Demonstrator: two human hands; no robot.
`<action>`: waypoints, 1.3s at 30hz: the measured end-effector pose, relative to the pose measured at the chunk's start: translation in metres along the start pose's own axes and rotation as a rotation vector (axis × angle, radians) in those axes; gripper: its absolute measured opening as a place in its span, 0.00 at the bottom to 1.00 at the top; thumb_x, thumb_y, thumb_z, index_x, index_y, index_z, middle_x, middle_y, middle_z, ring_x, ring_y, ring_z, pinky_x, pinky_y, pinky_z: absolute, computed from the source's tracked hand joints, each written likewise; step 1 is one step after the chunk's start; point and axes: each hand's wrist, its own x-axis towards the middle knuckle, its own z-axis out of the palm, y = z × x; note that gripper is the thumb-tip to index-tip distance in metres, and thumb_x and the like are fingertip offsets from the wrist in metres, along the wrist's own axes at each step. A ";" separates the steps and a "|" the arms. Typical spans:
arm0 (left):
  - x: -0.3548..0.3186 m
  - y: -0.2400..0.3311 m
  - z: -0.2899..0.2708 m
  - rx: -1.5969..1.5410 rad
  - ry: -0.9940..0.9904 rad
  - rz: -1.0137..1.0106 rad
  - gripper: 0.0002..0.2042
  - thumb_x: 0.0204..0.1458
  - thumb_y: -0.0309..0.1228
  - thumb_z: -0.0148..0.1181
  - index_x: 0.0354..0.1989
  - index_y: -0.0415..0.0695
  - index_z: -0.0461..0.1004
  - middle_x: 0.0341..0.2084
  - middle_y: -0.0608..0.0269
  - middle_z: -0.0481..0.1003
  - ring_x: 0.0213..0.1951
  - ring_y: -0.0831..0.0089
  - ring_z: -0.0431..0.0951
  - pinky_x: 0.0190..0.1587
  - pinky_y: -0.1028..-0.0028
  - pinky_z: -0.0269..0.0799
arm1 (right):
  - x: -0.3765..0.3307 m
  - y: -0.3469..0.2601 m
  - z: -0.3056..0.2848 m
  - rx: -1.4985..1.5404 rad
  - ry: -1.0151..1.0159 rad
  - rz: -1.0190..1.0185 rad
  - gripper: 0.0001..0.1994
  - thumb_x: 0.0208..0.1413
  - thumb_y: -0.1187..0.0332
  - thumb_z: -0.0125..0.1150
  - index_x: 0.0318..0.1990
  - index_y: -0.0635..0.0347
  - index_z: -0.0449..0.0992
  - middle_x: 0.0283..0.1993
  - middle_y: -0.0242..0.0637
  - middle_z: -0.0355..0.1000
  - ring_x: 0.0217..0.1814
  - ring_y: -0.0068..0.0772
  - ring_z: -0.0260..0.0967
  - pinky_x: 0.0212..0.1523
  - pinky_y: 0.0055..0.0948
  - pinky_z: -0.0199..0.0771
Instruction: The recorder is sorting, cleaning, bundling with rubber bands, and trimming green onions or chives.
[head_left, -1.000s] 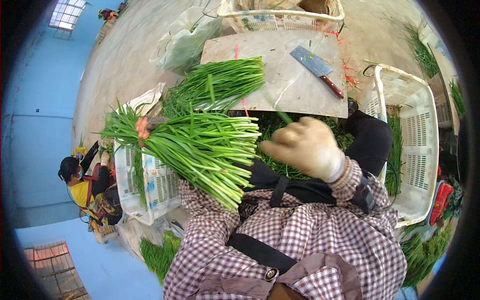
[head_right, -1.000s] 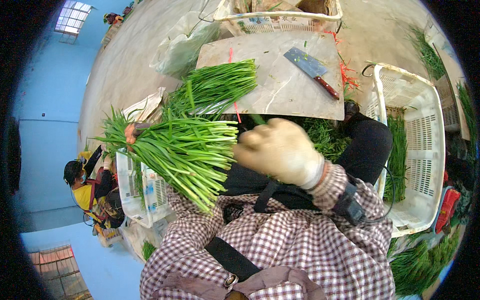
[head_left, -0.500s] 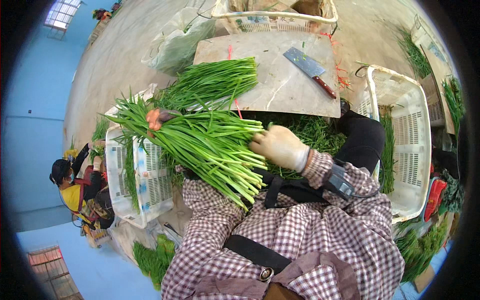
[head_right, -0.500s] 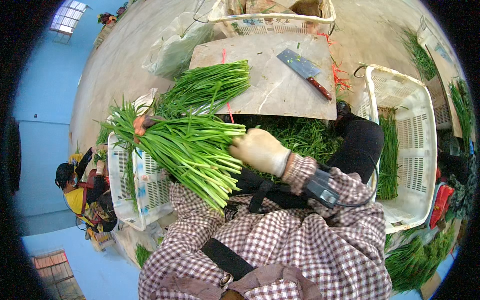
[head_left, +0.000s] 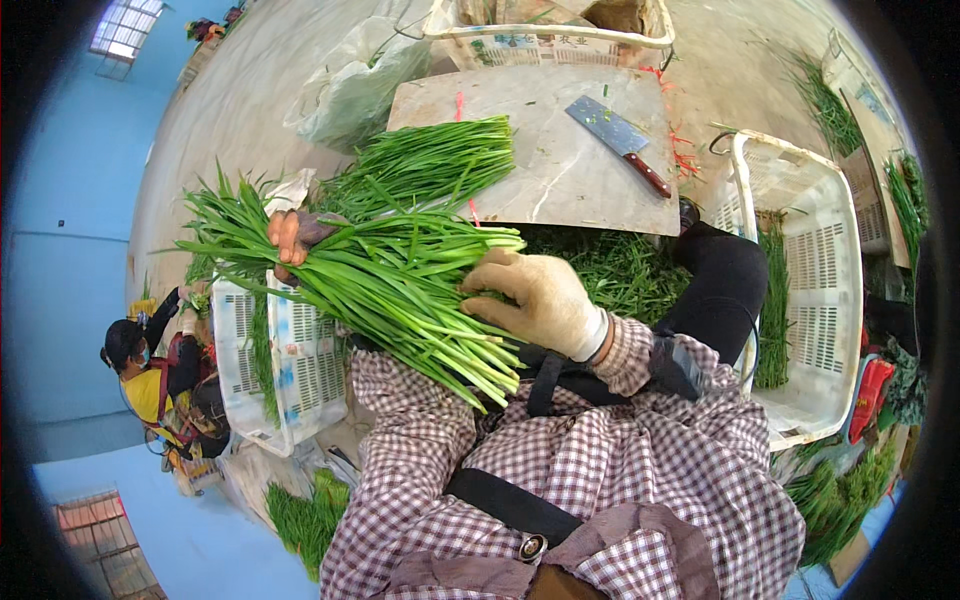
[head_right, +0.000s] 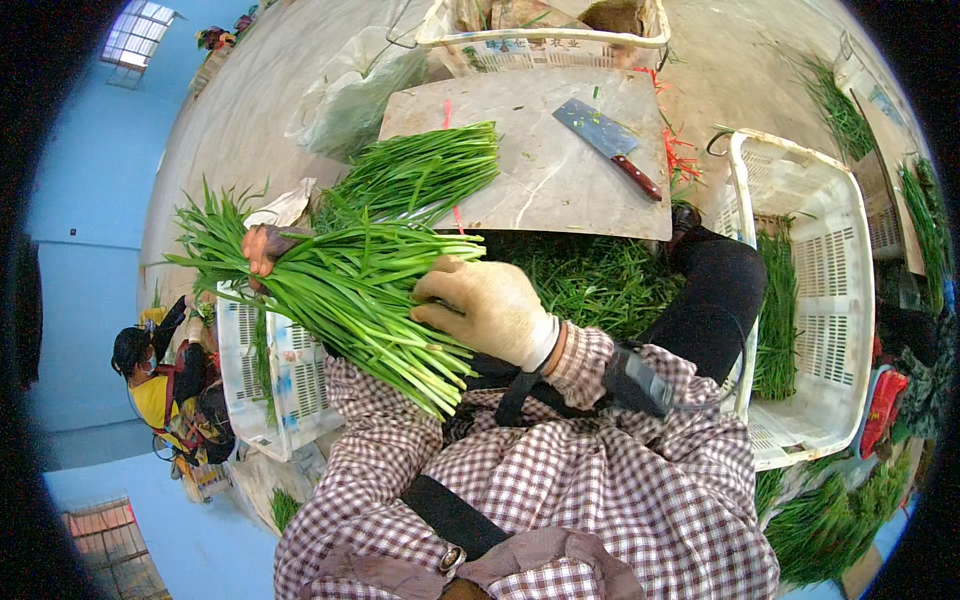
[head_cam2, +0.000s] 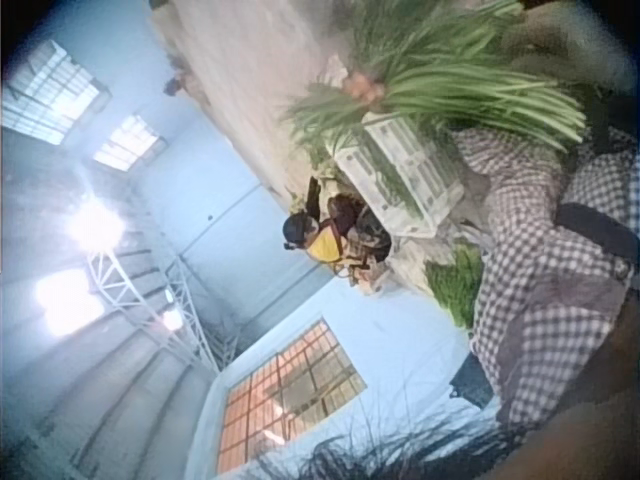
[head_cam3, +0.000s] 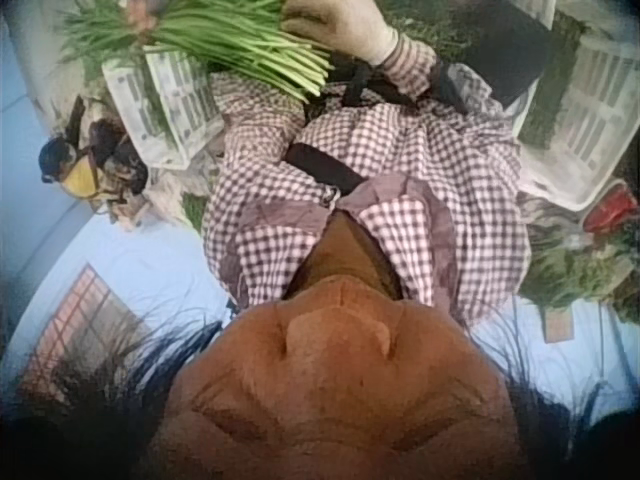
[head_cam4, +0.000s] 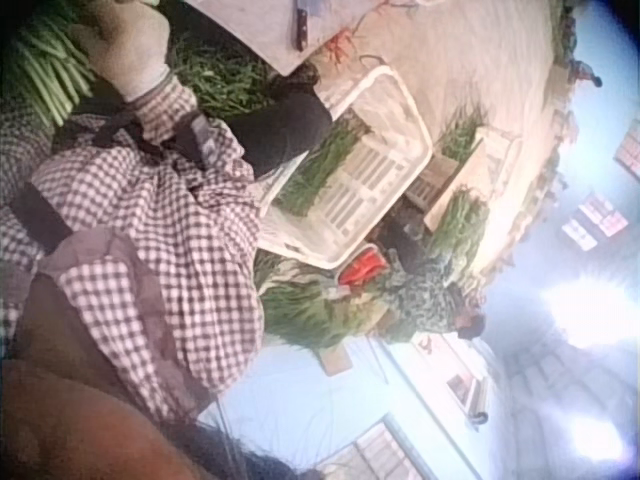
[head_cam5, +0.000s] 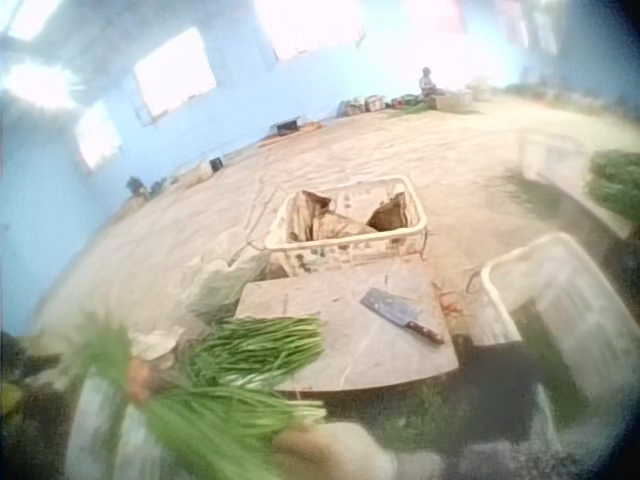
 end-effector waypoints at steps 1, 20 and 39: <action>0.000 -0.004 -0.005 0.003 0.018 0.001 0.18 0.53 0.40 0.43 0.49 0.45 0.65 0.44 0.61 0.70 0.45 0.62 0.70 0.51 0.59 0.65 | -0.004 0.011 0.002 0.203 -0.002 0.004 0.07 0.48 0.70 0.60 0.34 0.61 0.74 0.26 0.38 0.70 0.30 0.35 0.70 0.30 0.28 0.69; -0.118 0.027 -0.073 0.584 1.119 0.080 0.23 0.53 0.45 0.40 0.53 0.46 0.65 0.48 0.57 0.69 0.48 0.56 0.69 0.51 0.55 0.65 | -0.004 0.043 -0.004 0.006 0.189 0.096 0.05 0.45 0.70 0.62 0.31 0.58 0.74 0.29 0.39 0.70 0.29 0.41 0.70 0.29 0.34 0.69; -0.129 0.024 -0.071 0.438 1.216 0.152 0.25 0.49 0.47 0.43 0.50 0.42 0.68 0.47 0.49 0.70 0.46 0.49 0.71 0.46 0.48 0.68 | 0.053 0.048 0.002 0.416 0.371 0.182 0.03 0.46 0.73 0.59 0.28 0.63 0.75 0.34 0.39 0.72 0.38 0.34 0.70 0.41 0.30 0.69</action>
